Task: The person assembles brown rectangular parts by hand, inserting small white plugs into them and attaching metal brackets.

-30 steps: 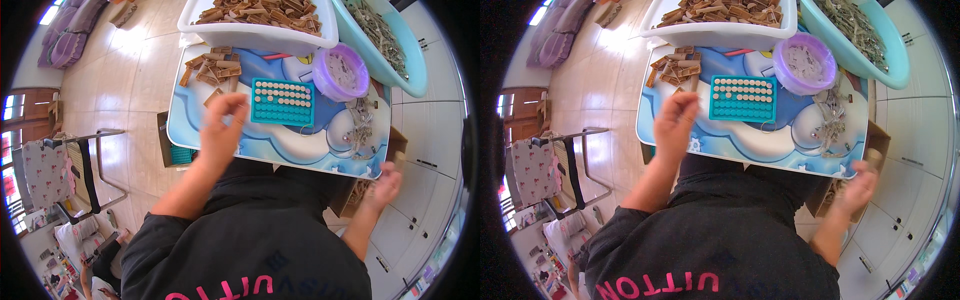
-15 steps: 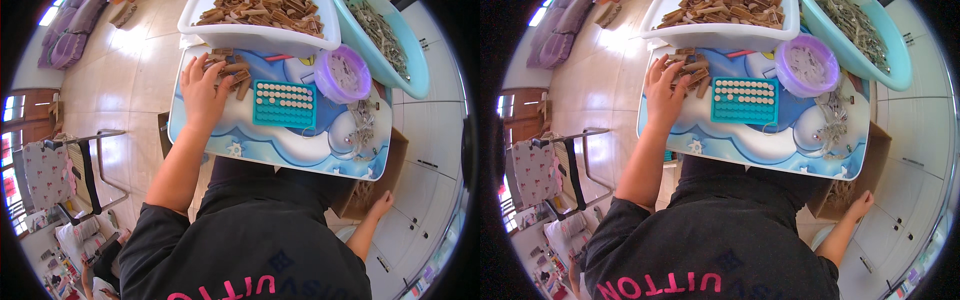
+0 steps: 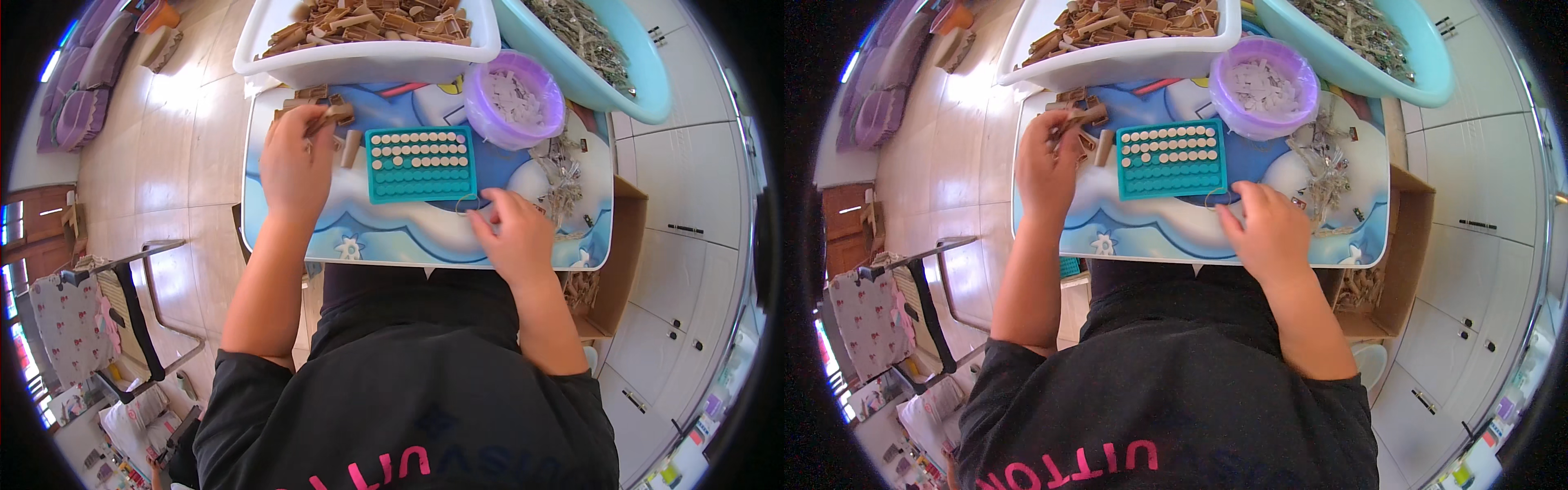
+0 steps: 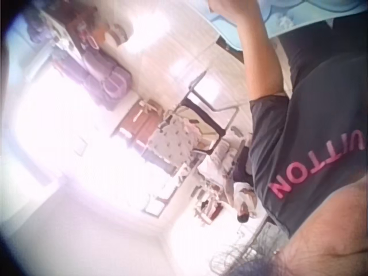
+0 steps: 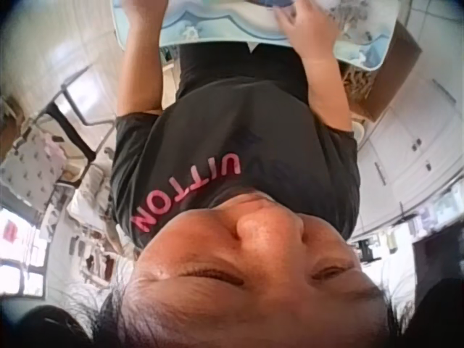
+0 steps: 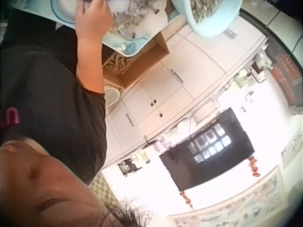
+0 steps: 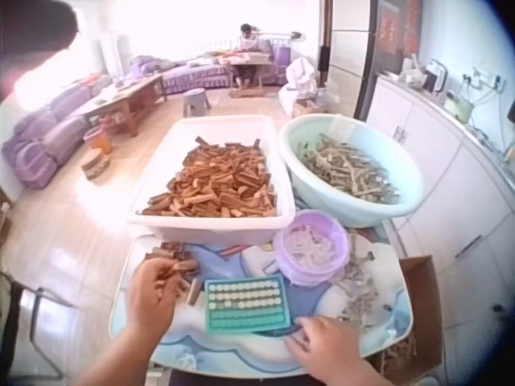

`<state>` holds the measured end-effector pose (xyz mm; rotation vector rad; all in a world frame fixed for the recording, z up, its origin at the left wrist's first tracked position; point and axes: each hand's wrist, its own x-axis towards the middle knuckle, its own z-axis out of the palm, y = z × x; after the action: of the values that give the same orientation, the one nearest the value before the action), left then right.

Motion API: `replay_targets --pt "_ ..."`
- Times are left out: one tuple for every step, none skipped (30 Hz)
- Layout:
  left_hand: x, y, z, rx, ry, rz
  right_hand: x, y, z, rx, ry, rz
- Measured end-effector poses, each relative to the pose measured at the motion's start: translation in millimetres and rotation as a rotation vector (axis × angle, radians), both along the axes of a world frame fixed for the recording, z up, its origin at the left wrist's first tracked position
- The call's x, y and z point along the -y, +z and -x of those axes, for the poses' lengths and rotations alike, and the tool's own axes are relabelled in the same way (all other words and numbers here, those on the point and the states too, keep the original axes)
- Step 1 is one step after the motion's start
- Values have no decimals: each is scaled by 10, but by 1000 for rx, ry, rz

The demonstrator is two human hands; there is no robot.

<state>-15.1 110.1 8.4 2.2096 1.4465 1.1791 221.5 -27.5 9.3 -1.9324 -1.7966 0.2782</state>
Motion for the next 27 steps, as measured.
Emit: replay_targets --pt "90 48 8 207 35 180 -25 -5 13 3 -5 -1" --pt "165 78 -9 211 25 180 -41 -48 8 -33 9 37" --pt "244 115 -29 421 -22 323 -43 -70 -11 -68 21 77" --pt "334 147 -13 627 -57 462 -51 -60 -19 -68 23 77" --pt "408 176 -9 665 -85 557 -46 -8 -44 -103 -6 178" --pt "473 161 -12 669 -93 561 -40 19 -71 -139 -37 280" --pt "549 148 -13 744 -111 650 -39 26 -120 -135 -40 281" --pt "616 138 -21 820 -129 739 -48 25 -196 -257 -113 234" --pt "677 137 -57 885 -139 786 -51 27 -264 -378 -185 185" --pt "728 141 -87 889 -142 789 -54 54 -306 -374 -189 186" --pt "775 149 -117 942 -160 872 -60 109 -344 -465 -217 88" --pt "816 161 -149 995 -178 955 -57 167 -384 -555 -243 -11" --pt "845 179 -177 1022 -189 996 -41 213 -428 -615 -261 -43" --pt "848 159 -168 1025 -188 995 -30 238 -504 -613 -259 -42" --pt "850 129 -151 1026 -258 1037 -19 257 -600 -625 -329 -114" --pt "854 117 -158 1028 -335 1081 6 283 -710 -630 -402 -188" --pt "873 151 -227 1024 -279 1078 13 284 -819 -626 -405 -189" --pt "880 163 -248 1026 -283 1079 4 275 -934 -502 -449 -216" --pt "892 168 -270 1014 -286 1095 0 259 -1030 -378 -494 -240" --pt "904 169 -286 1002 -289 1111 -2 248 -1091 -375 -498 -240" --pt "917 160 -297 1001 -293 1115 -6 237 -1142 -353 -521 -102" --pt "931 156 -310 1008 -309 1129 -3 227 -1205 -329 -544 34" --pt "940 151 -319 1017 -324 1141 0 127 -1289 -376 -488 89" --pt "952 160 -332 1017 -329 1143 30 63 -1361 -374 -493 88" --pt "964 171 -338 997 -330 1158 36 21 -1396 -424 -466 88" --pt "969 176 -349 977 -331 1173 46 -2 -1426 -475 -440 88" --pt "966 170 -369 976 -332 1174 61 8 -1464 -475 -442 88"
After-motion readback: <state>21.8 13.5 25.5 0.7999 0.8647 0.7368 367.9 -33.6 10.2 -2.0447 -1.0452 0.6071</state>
